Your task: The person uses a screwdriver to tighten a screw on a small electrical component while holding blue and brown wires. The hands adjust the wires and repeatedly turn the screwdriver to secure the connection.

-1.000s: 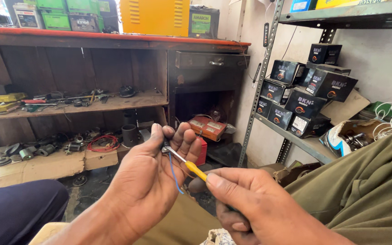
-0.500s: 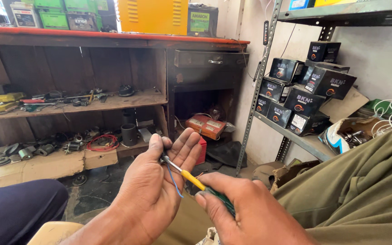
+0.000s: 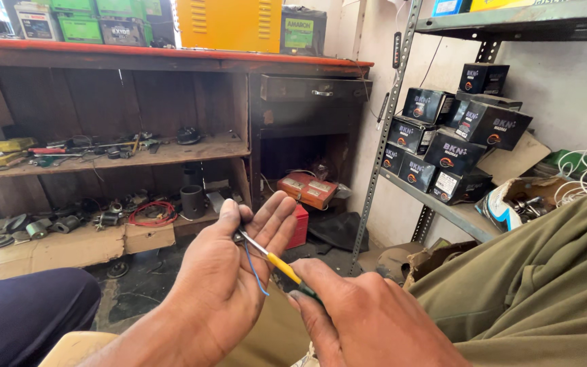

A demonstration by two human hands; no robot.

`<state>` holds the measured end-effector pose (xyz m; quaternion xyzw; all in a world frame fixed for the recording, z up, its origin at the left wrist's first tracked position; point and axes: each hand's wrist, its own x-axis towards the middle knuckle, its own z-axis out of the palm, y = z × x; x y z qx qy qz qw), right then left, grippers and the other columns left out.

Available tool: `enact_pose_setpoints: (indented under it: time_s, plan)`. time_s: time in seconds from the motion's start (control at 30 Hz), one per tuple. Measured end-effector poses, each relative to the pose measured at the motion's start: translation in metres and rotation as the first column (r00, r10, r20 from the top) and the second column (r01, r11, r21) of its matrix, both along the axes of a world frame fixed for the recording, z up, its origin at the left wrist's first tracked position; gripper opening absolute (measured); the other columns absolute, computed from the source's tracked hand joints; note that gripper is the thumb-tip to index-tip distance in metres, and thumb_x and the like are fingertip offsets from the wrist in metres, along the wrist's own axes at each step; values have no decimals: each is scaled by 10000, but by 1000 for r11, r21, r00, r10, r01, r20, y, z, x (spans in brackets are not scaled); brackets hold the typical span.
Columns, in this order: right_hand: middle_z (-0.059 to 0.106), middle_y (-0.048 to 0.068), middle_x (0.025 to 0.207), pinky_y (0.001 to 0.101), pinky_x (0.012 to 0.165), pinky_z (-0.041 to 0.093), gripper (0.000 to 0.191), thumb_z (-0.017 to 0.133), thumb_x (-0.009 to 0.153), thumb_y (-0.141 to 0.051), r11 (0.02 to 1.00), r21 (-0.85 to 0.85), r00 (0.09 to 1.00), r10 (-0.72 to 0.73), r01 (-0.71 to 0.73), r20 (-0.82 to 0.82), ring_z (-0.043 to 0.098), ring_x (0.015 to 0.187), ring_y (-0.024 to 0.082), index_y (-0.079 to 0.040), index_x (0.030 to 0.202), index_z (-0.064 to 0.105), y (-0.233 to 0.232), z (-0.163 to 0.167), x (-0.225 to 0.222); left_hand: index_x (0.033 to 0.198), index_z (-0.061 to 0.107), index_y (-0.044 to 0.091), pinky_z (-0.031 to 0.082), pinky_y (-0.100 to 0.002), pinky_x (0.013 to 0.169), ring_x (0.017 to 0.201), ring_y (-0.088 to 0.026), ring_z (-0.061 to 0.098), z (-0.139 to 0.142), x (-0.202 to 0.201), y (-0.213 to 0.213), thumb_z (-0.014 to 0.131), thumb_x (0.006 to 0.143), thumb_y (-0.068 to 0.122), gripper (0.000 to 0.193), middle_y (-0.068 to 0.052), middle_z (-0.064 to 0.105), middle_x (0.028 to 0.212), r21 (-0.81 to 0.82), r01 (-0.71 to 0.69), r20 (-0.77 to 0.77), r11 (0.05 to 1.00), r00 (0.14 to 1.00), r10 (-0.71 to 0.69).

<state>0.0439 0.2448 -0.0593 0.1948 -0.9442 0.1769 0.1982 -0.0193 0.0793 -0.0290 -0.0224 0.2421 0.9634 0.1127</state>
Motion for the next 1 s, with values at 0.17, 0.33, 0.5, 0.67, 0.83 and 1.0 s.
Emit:
enact_pose_setpoints:
  time_s: [0.17,0.33,0.5,0.67,0.83,1.0]
  plan:
    - [708,212,670,529,647,531,324,638,968,-366,990,-93,993,-99,104,58,740,713,406,-176,1231,640,-6,12,10,966,462,67,536,-437,968,1106,-335,714,11,4,-5,392,1064,383,338,-217,706,1163,-10,32,-17,999,999,-32]
    - [722,152,684,410,634,549,296,596,986,-361,938,-338,994,-54,82,91,783,700,270,-147,1183,653,-2,22,18,1028,559,35,578,-446,959,1051,-301,704,16,11,-11,388,1051,391,395,-137,696,1039,-48,115,-40,992,992,-117]
    - [746,95,814,367,733,554,292,582,1015,-328,899,-439,999,29,-16,24,736,829,172,-99,1171,673,2,23,18,1090,602,49,586,-399,885,856,-194,635,15,9,-18,409,1050,393,397,-54,641,907,-87,156,-149,984,975,-167]
    - [756,85,827,363,745,555,320,576,1025,-348,903,-430,999,32,-21,18,739,843,164,-107,1208,677,3,22,19,1268,588,-2,594,-408,911,837,-176,610,9,1,-26,407,1091,364,445,-27,566,865,-64,261,-459,963,849,-261]
    - [732,72,771,351,684,563,332,584,1013,-372,914,-406,998,18,5,53,724,771,159,-123,1217,666,4,23,19,1351,579,-26,587,-373,876,786,-142,542,-1,-9,-30,440,1105,350,470,-11,521,855,-101,214,-471,972,850,-236]
    - [734,68,748,348,674,565,330,585,1012,-368,916,-401,999,3,17,48,738,749,160,-136,1231,666,5,24,19,1369,613,-48,523,-310,738,760,-125,528,1,-11,-32,472,1065,265,458,-6,562,886,-66,253,-465,965,848,-254]
